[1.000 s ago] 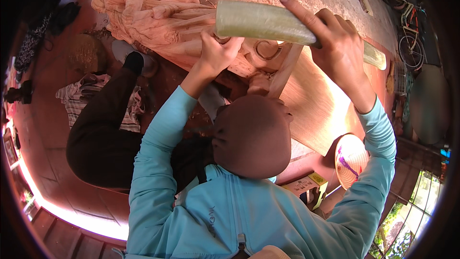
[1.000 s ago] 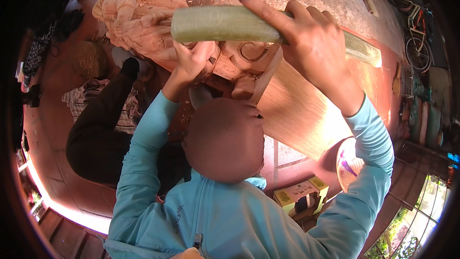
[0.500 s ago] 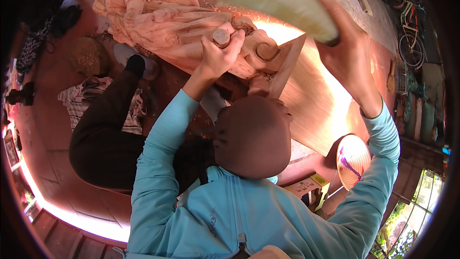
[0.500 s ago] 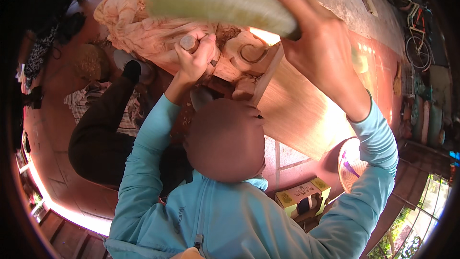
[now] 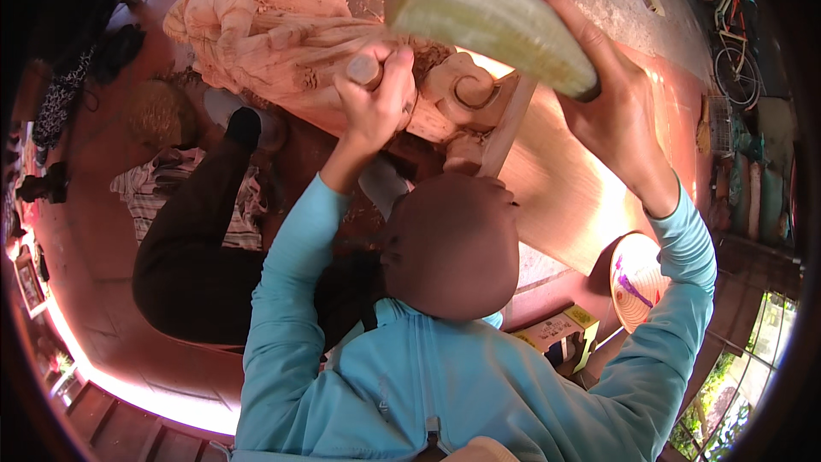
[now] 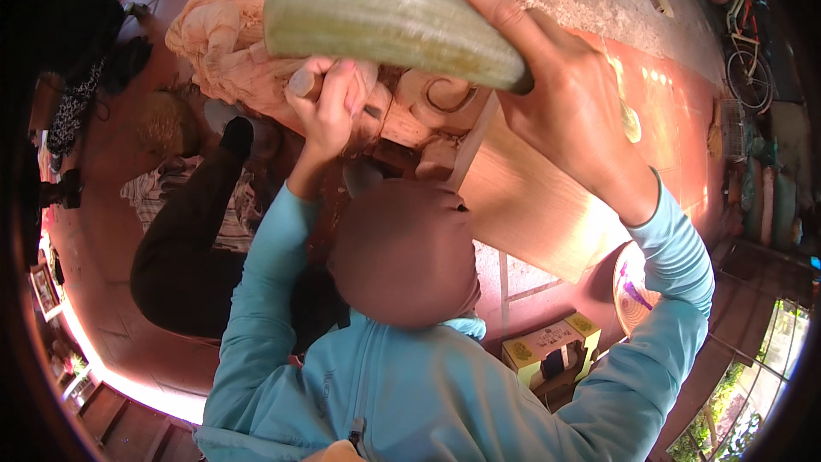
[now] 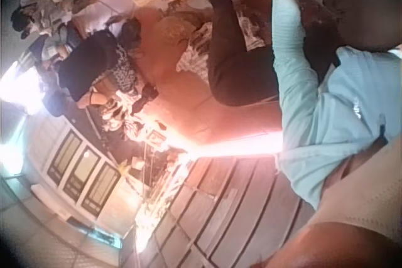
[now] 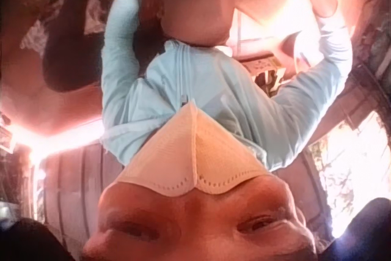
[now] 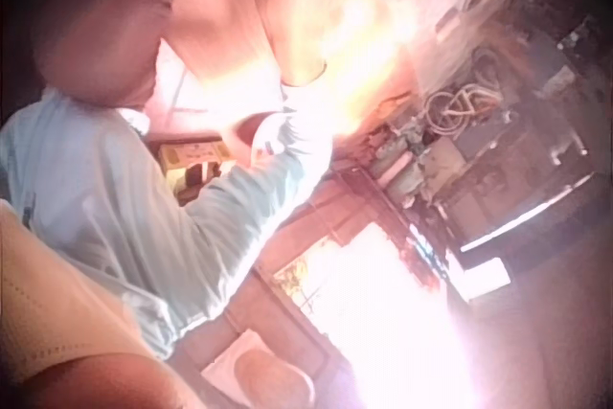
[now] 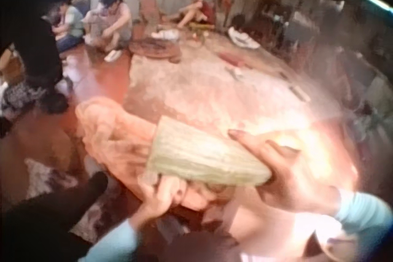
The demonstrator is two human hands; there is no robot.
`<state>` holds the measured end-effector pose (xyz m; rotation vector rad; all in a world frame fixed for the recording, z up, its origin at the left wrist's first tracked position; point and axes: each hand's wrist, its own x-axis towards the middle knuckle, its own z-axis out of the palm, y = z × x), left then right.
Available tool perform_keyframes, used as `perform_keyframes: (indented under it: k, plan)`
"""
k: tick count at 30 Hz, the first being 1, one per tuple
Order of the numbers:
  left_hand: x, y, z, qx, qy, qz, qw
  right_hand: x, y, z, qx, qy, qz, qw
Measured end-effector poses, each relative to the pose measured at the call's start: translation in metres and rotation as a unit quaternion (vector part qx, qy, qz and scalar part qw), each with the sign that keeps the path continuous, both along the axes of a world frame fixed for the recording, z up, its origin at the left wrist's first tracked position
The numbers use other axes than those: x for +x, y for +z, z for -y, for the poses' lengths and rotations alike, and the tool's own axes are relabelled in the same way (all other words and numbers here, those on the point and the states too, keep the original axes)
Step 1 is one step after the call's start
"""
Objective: The person carves a wooden statue using a chisel and a mallet. They hold the chisel against the wood and strike it repeatedly with the mallet to shape the figure.
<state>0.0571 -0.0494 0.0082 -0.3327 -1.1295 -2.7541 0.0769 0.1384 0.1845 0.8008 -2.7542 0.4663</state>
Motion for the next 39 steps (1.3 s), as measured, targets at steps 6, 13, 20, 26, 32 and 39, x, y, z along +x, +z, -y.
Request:
perform_keyframes:
  k: [6, 13, 20, 26, 32, 39]
  plan:
    - [-0.013, 0.014, -0.002, -0.096, 0.071, 0.027, 0.992, -0.009, 0.005, -0.001, -0.105, 0.008, -0.012, 0.994]
    - [-0.019, 0.007, -0.013, -0.211, 0.065, 0.022, 0.975, -0.021, -0.005, -0.010, -0.066, -0.011, -0.047, 0.997]
    - [-0.020, 0.003, -0.018, -0.253, 0.072, -0.031, 0.964, -0.019, -0.019, -0.010, -0.014, -0.008, -0.061, 0.998]
    - [0.000, 0.008, -0.023, -0.322, 0.206, -0.247, 0.890, -0.009, -0.022, -0.017, 0.132, -0.017, -0.031, 0.991]
    - [-0.018, 0.035, -0.011, -0.130, 0.049, 0.026, 0.990, -0.004, -0.009, -0.024, -0.020, -0.051, 0.051, 0.997]
    - [-0.036, 0.018, -0.024, -0.214, 0.061, 0.042, 0.974, -0.017, 0.017, -0.018, -0.085, -0.085, -0.048, 0.992]
